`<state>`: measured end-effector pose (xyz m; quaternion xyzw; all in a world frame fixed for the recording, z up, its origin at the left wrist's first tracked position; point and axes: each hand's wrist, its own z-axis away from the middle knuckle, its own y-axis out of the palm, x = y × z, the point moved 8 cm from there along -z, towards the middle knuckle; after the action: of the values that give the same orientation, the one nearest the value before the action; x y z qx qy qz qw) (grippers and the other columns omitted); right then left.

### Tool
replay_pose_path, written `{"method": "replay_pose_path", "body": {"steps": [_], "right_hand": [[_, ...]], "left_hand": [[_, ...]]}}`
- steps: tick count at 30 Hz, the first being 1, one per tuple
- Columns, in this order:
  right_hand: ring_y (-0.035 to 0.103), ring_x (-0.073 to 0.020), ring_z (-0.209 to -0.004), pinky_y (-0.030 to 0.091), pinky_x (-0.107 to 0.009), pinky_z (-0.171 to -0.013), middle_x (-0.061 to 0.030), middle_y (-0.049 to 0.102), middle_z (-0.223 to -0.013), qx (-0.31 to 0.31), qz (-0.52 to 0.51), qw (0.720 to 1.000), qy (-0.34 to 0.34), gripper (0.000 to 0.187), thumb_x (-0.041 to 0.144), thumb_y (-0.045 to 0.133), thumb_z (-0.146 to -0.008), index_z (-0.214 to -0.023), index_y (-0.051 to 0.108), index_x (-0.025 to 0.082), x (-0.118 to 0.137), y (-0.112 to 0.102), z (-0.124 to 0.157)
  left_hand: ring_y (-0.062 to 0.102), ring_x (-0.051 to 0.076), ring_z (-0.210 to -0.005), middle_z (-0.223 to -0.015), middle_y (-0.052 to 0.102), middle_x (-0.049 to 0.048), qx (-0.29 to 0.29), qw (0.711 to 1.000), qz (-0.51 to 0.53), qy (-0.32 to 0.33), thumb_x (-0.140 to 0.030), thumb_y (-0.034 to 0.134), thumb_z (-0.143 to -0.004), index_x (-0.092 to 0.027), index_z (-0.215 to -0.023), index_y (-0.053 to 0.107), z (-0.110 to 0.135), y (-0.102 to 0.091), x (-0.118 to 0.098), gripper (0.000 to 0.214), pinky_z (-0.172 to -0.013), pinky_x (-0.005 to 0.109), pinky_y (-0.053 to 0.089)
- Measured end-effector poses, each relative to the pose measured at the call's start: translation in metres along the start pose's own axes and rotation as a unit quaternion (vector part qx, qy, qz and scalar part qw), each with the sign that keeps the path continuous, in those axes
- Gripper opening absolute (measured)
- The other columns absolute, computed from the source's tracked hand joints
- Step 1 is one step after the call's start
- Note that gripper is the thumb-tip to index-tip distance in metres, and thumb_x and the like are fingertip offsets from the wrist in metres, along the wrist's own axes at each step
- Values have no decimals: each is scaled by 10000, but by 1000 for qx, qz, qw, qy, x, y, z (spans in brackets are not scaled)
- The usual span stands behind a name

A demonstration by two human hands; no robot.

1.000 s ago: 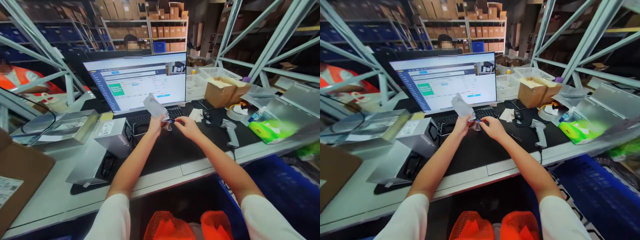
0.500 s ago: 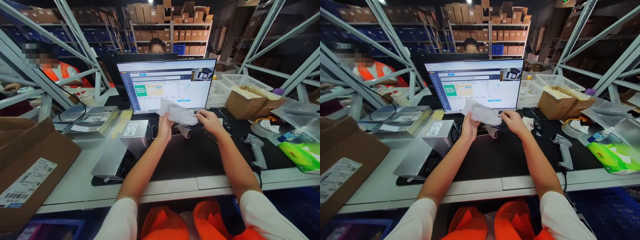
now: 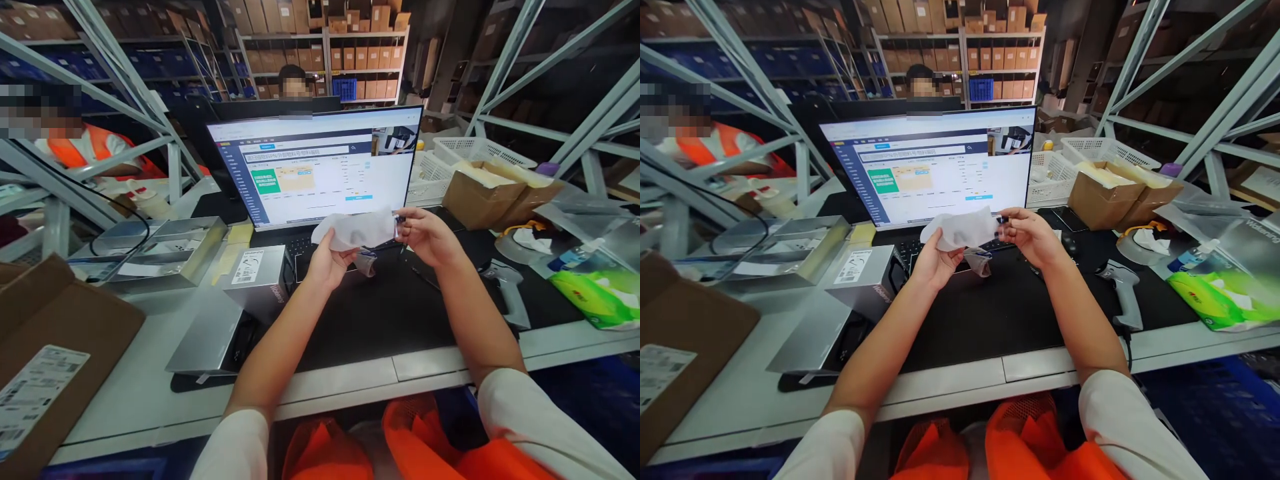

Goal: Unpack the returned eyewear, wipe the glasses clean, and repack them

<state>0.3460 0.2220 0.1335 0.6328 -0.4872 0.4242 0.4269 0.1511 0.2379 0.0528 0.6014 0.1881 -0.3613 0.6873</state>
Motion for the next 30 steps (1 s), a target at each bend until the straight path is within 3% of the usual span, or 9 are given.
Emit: {"method": "replay_pose_path", "body": {"steps": [3, 8, 13, 16, 19, 21, 23, 26, 30], "right_hand": [[706, -183, -772, 572, -334, -726, -30, 746, -851, -34, 185, 976, -105, 374, 383, 793, -738, -1063, 722, 210, 19, -4, 10], [743, -224, -817, 578, -374, -784, -39, 772, -850, -138, 416, 856, -273, 215, 356, 723, -856, -1011, 748, 209, 45, -9, 31], [743, -201, -717, 589, -352, -715, -14, 745, -748, -164, 338, 886, -271, 252, 428, 670, -932, -1055, 704, 210, 42, -26, 29], [735, -182, -673, 584, -331, -688, -2, 733, -719, -158, 299, 906, -253, 273, 459, 682, -928, -1023, 694, 204, 40, -31, 24], [720, -165, -642, 574, -309, -666, 4, 716, -691, -161, 274, 916, -243, 286, 475, 685, -925, -993, 691, 198, 42, -37, 19], [708, -161, -621, 565, -302, -650, 12, 700, -662, -160, 270, 921, -231, 292, 480, 699, -913, -975, 690, 195, 43, -43, 15], [694, -158, -598, 555, -298, -638, 22, 685, -637, -162, 272, 923, -219, 287, 473, 723, -894, -945, 687, 193, 43, -51, 12], [681, -152, -583, 542, -289, -633, 22, 686, -634, -146, 273, 930, -199, 267, 437, 760, -861, -906, 685, 185, 42, -60, 5], [673, -137, -582, 526, -271, -636, 12, 690, -636, -166, 248, 933, -203, 165, 312, 745, -863, -907, 684, 165, 44, -71, 0]], "left_hand": [[740, 202, -696, -905, 762, 87, 10, 999, -3, -34, -494, 524, -996, -162, -1231, 646, 2, 1, 3, 424, -585, 275, 545], [765, 322, -878, -884, 738, 150, 41, 995, -85, -22, -638, 436, -986, -107, -1140, 685, -2, -3, -5, 606, -702, 370, 590], [597, 281, -1319, -1387, 633, 92, -71, 966, -135, 209, -426, 698, -918, -260, -1342, 607, 1, -22, -39, 464, -1057, 388, 501], [568, 265, -1343, -1336, 674, 71, 8, 926, -202, 320, -420, 793, -841, -255, -1254, 693, 12, -6, -48, 456, -1140, 331, 423], [695, 270, -1035, -1085, 762, 88, 106, 902, -313, 276, -471, 777, -822, -190, -1079, 771, 12, 9, -36, 381, -946, 343, 541], [686, 234, -804, -928, 762, 82, 104, 888, -379, 239, -458, 726, -848, -161, -1025, 773, 10, 8, -32, 349, -775, 338, 558], [655, 212, -730, -862, 748, 73, 55, 845, -467, 255, -395, 646, -897, -149, -994, 761, 12, 4, -41, 289, -726, 327, 536], [681, 242, -876, -967, 764, 83, -39, 714, -626, 311, -290, 536, -945, -169, -1008, 747, 24, 5, -61, 252, -821, 348, 518], [686, 292, -1028, -1103, 762, 100, -142, 593, -742, 278, -238, 467, -973, -212, -1078, 735, 31, -2, -74, 289, -875, 381, 508]]}}
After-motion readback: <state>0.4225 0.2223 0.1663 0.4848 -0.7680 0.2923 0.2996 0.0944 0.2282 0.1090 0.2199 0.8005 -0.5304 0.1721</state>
